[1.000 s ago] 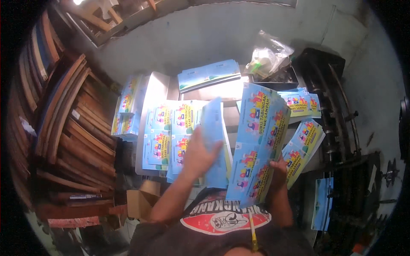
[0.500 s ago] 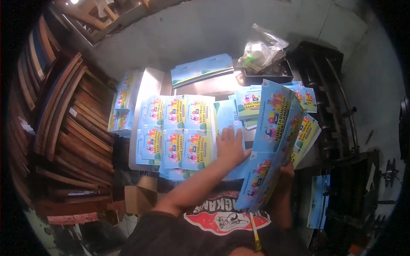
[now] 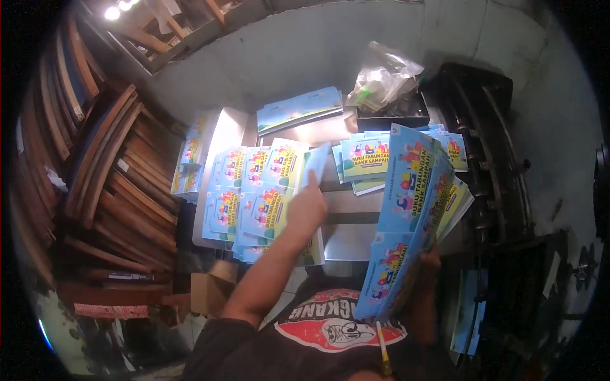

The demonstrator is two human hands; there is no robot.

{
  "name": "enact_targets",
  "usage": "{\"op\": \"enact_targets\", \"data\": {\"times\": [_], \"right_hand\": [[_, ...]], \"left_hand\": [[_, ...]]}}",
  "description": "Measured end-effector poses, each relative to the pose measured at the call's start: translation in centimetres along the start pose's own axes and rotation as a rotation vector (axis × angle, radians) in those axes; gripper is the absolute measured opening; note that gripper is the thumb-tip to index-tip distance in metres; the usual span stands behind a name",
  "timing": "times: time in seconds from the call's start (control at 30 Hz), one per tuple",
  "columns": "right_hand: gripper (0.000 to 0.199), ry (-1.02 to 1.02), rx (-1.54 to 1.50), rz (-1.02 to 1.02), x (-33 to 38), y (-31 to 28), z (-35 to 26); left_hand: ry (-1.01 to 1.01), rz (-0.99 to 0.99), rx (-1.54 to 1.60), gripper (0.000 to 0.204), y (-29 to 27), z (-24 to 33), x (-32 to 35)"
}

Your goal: The person folds printed booklet pages and covers by hand, nests them together, and fans through and aligns the folded stack on the table.

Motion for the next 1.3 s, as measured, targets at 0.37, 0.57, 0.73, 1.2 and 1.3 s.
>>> {"op": "enact_targets", "data": {"times": [0.37, 0.57, 0.73, 1.2, 1.3], "right_hand": [[0.071, 0.043, -0.041, -0.061, -0.7, -1.0, 0.7], [0.073, 0.058, -0.028, -0.065, -1.1, -1.4, 1.4], [0.074, 0.084, 0.026, -0.110, -1.8, -0.4, 2.3], [0.070, 0.065, -0.026, 0.106, -1.8, 5.9, 6.4], [0.066, 0.128, -0.041, 0.122, -1.9, 10.9, 6.5]], "left_hand": [[-0.012, 0.264, 0.165, 0.038, -5.7, -13.0, -0.4], [-0.101, 0.261, 0.287, 0.041, -6.8, -12.8, 1.5], [-0.065, 0.418, 0.328, 0.039, -10.9, -16.4, 1.1], [0.094, 0.826, -0.373, 0.045, -1.2, -13.6, -1.3], [0.450, 0.673, 0.168, 0.038, -5.0, -10.3, 0.0]]}}
Point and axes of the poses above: each hand's wrist, its own x-axis away from the middle knuckle, its own y-axis out of the palm, z = x × y, the point moved 5 cm from there along -x, towards the middle knuckle, and after that the axes turned 9 degrees about -x, right-handed, at the moved point
